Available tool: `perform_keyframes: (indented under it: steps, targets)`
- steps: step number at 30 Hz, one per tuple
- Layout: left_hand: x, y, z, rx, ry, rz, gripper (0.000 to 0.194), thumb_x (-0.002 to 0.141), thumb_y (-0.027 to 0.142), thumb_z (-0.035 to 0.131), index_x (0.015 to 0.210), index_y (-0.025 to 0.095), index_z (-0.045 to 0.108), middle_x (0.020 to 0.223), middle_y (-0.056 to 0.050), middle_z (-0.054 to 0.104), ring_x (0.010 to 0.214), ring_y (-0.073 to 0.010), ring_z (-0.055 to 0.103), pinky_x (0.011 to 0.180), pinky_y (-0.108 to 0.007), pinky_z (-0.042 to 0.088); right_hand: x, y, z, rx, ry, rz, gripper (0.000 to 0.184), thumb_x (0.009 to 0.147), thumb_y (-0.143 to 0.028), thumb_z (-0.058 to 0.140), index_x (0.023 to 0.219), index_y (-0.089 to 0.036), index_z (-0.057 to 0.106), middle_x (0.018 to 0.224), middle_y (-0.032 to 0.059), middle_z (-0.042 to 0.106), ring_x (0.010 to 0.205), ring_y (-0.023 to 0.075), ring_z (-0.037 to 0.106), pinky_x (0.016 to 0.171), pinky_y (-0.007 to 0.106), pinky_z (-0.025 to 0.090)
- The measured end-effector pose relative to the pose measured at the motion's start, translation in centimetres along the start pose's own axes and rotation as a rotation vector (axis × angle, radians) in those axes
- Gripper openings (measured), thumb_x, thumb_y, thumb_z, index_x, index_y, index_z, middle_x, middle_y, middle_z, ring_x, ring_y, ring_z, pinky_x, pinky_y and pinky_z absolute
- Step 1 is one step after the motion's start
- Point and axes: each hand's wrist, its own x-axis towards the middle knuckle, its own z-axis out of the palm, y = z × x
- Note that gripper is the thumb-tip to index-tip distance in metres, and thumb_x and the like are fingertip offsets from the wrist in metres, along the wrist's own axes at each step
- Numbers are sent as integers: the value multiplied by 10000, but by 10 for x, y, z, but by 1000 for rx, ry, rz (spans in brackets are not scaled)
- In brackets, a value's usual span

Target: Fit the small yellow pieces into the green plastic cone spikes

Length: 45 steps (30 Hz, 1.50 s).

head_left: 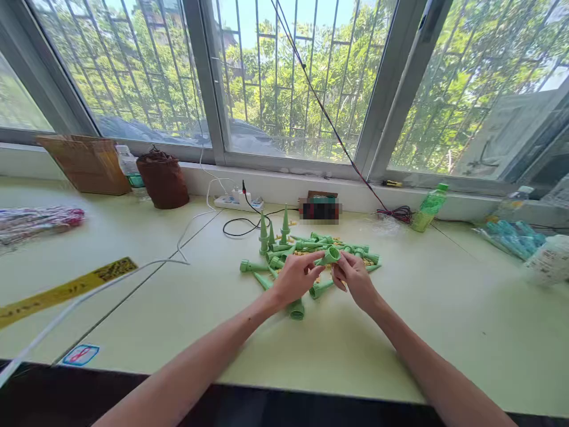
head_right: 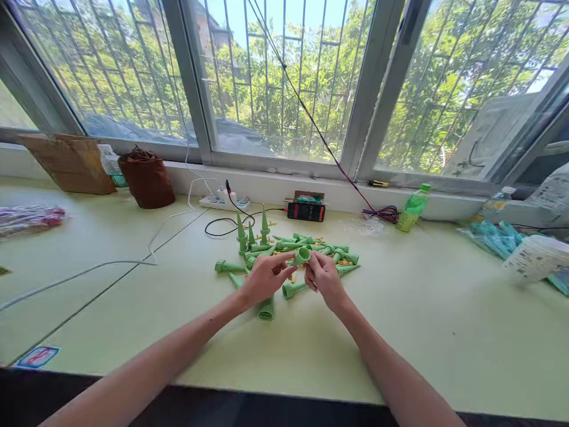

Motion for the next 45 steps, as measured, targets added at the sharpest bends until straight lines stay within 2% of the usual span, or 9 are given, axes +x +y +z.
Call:
perform_keyframes:
  steps: [9,13,16,21,26,31,37,42,45]
  targets:
    - [-3,5,-4,-2,-38,77,363,900,218,487,1238,185,618,692,0,661,451,-57,417,509,-174,374,0,-1,1,-3,-19,-2,394,930,-479,512,672,-185,464,456,-94,303,337,51,324,352,204,230]
    - [-2,8,-6,-55,-16,17,351,969,303,396,1224,182,605,766,-20,685,509,-77,506,537,-180,415,0,1,1,14,-44,18,396,922,-486,521,672,-186,455,460,-95,307,342,49,317,349,198,226]
    - [-1,10,-8,-70,-5,-32,379,981,377,370,1204,162,589,724,-16,675,543,-102,564,544,-190,439,0,2,2,19,-67,43,398,907,-497,538,674,-189,443,461,-97,308,350,48,299,345,194,232]
    - [-1,7,-8,-92,-16,-72,389,971,445,378,1148,166,584,662,14,633,443,-90,523,489,-197,427,1,2,3,23,-92,70,393,893,-505,555,685,-193,438,454,-101,303,355,53,292,342,191,246]
    - [-2,3,-7,-176,-29,-79,388,949,485,415,1177,199,546,815,-2,634,420,-73,533,439,-197,422,1,4,2,39,-97,102,389,873,-514,580,693,-199,438,448,-111,269,352,54,274,339,188,244]
    - [0,4,-9,-166,-19,-69,394,915,467,494,1214,211,502,973,-42,635,427,-59,543,455,-201,453,1,4,3,30,-72,126,429,836,-534,615,655,-206,405,478,-114,229,357,45,225,329,187,228]
    - [0,6,-8,-142,-2,-64,479,868,406,584,1278,219,424,1074,-74,646,433,-58,549,502,-214,485,2,7,1,-41,-65,134,442,839,-554,597,648,-210,396,452,-112,253,345,50,238,323,194,227]
    - [0,5,-6,-83,-4,-13,471,870,340,591,1304,219,454,1093,-87,678,470,-69,564,599,-241,519,2,10,0,-68,-63,133,452,846,-569,581,644,-203,409,442,-107,277,341,46,241,326,196,210]
    - [0,4,-5,-70,-17,21,438,880,302,577,1302,217,500,1084,-81,689,451,-56,528,580,-227,504,3,9,1,-74,-51,128,458,834,-583,586,644,-200,422,443,-101,297,338,47,258,327,198,206]
